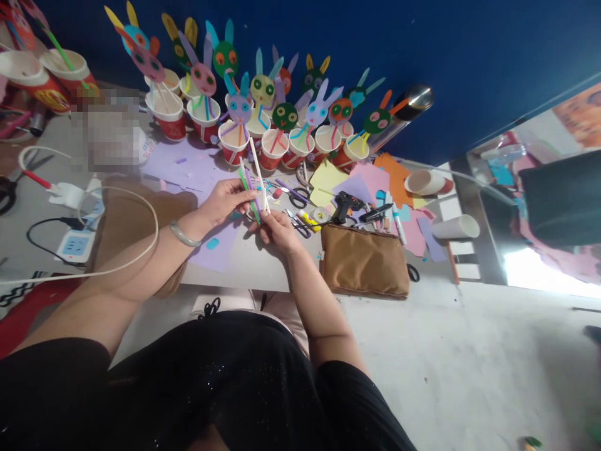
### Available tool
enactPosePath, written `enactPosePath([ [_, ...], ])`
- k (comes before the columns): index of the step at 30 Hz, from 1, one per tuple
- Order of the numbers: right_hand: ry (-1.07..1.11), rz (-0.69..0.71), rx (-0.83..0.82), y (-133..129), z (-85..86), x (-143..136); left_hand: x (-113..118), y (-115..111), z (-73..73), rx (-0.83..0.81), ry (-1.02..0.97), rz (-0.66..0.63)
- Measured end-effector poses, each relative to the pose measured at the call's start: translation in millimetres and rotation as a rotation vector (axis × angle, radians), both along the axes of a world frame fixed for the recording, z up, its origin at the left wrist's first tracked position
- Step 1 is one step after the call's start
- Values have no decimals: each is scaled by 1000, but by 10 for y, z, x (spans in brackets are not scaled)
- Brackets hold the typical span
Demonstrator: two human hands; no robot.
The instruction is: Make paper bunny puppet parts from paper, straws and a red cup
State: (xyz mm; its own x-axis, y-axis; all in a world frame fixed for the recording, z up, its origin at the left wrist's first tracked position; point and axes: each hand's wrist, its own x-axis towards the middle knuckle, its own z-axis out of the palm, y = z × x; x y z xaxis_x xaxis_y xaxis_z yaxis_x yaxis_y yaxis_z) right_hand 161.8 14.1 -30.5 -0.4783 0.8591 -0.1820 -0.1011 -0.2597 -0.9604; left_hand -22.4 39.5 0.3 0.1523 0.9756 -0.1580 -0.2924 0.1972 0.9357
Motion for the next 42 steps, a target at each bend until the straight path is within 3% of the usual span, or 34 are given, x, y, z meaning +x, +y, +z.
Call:
enactPosePath([
  [15,27,-59,31,29,-70,-11,-5,0,15,19,-39,-48],
  [26,26,-114,50,41,-82,5,35,-21,-89,37,-89,-84],
  [33,22,-146,7,49,-39,-7,20,-19,11,-31,-91,-8],
  [42,23,-144,19,40,-11,-1,15,-18,35,-74,-108,121],
])
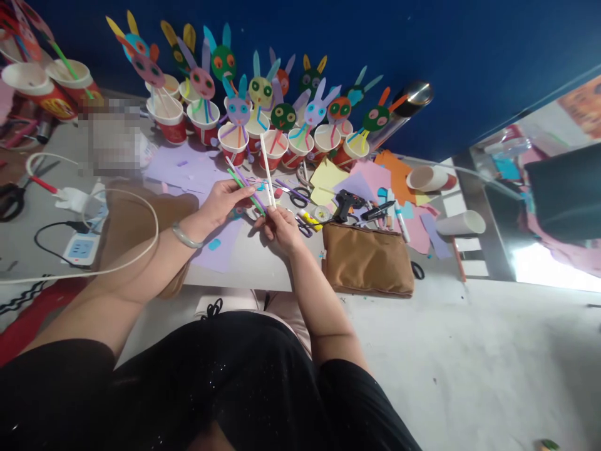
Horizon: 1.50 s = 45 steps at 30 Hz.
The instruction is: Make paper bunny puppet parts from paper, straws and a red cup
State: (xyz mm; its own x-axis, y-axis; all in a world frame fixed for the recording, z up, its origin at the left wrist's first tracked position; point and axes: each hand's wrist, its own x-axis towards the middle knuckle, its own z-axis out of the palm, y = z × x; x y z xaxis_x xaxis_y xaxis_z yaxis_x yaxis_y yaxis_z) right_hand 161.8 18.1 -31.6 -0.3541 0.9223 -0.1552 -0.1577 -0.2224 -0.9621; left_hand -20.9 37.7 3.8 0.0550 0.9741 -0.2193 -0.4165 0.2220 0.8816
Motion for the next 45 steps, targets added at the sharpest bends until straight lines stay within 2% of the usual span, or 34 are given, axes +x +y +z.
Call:
enactPosePath([
  [8,-77,59,93,-36,49,-9,26,1,-72,90,46,-29],
  [12,-121,42,133,-43,46,-23,31,6,-112,72,68,-27],
  [18,-153,7,150,-28,-4,-20,-11,31,-81,95,70,-3],
  [24,-138,19,140,-47,42,-13,-35,47,-54,78,54,28],
  [29,-105,23,89,-50,56,-50,-30,37,-76,100,70,-14],
  [36,-146,11,121,-51,42,-20,21,-3,-116,101,101,-103],
  [42,-156,53,91,-55,75,-25,-1,12,-75,118,71,-36],
  [45,-128,31,73,-45,54,-23,-23,29,-63,115,72,5],
])
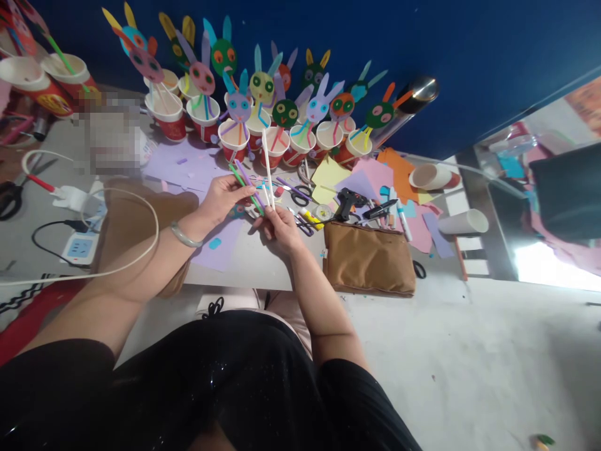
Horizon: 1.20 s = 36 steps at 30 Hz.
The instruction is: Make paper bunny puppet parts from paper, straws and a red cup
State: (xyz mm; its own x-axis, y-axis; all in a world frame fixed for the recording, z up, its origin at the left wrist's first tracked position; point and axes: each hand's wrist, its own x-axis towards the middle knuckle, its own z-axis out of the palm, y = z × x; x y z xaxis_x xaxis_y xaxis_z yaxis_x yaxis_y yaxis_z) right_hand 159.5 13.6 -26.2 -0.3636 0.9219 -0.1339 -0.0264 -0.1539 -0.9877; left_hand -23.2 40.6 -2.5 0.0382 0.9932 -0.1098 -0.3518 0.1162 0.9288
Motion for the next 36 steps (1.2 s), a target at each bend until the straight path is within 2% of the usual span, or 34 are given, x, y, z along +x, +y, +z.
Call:
enactPosePath([
  [5,43,-57,-15,7,-34,20,-10,9,-3,-7,19,32],
  [11,32,-18,10,-11,10,5,-18,0,11,1,30,16],
  [20,37,-2,-5,-15,46,8,15,-60,21,11,8,-78],
  [28,17,59,5,-15,59,8,13,-24,-17,5,33,-65],
  [36,30,73,24,-25,66,17,-2,12,-62,68,-3,0],
])
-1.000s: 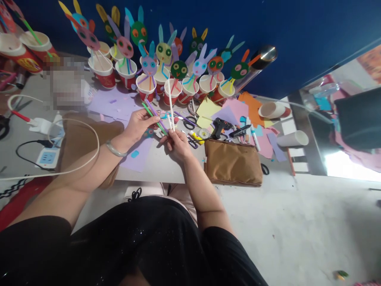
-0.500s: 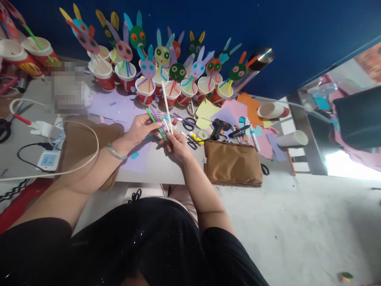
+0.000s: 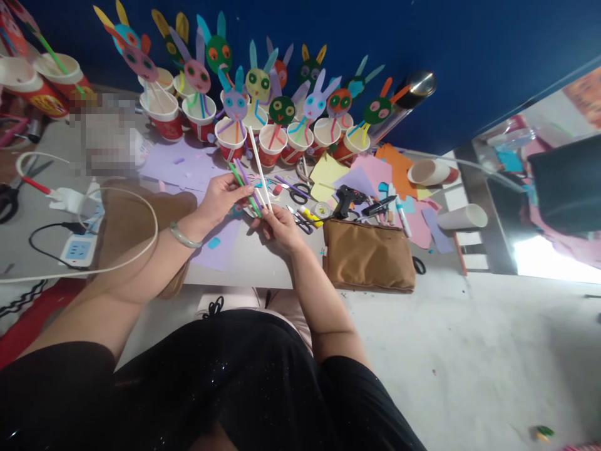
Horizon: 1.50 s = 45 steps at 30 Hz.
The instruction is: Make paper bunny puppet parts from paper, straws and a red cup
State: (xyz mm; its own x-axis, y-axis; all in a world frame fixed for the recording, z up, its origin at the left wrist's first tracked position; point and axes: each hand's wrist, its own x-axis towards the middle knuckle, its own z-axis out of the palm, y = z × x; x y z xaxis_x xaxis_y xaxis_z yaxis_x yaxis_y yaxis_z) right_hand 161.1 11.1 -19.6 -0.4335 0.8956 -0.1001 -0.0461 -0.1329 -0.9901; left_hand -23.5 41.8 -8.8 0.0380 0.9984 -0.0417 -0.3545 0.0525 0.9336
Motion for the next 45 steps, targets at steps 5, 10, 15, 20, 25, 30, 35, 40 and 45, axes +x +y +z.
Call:
enactPosePath([
  [5,10,16,-25,19,-16,6,-21,6,45,-66,5,-16],
  [10,6,-61,-39,37,-73,22,-5,-41,88,-121,-1,-179],
  [15,27,-271,36,59,-117,29,-2,-38,72,-98,-3,-129],
  [20,22,-304,67,73,-133,50,8,-27,71,-105,13,-70],
  [25,2,-371,79,79,-148,49,17,-44,86,-111,21,-67],
  [30,-47,-535,71,77,-172,28,3,-32,74,-142,36,-63],
  [35,-153,-595,227,27,-180,37,10,-29,28,-115,48,-84],
  [40,-428,-273,413,-33,-152,16,24,-44,7,-74,55,-119],
  [45,-478,-36,373,-61,-107,7,20,-39,-7,-67,85,-110],
])
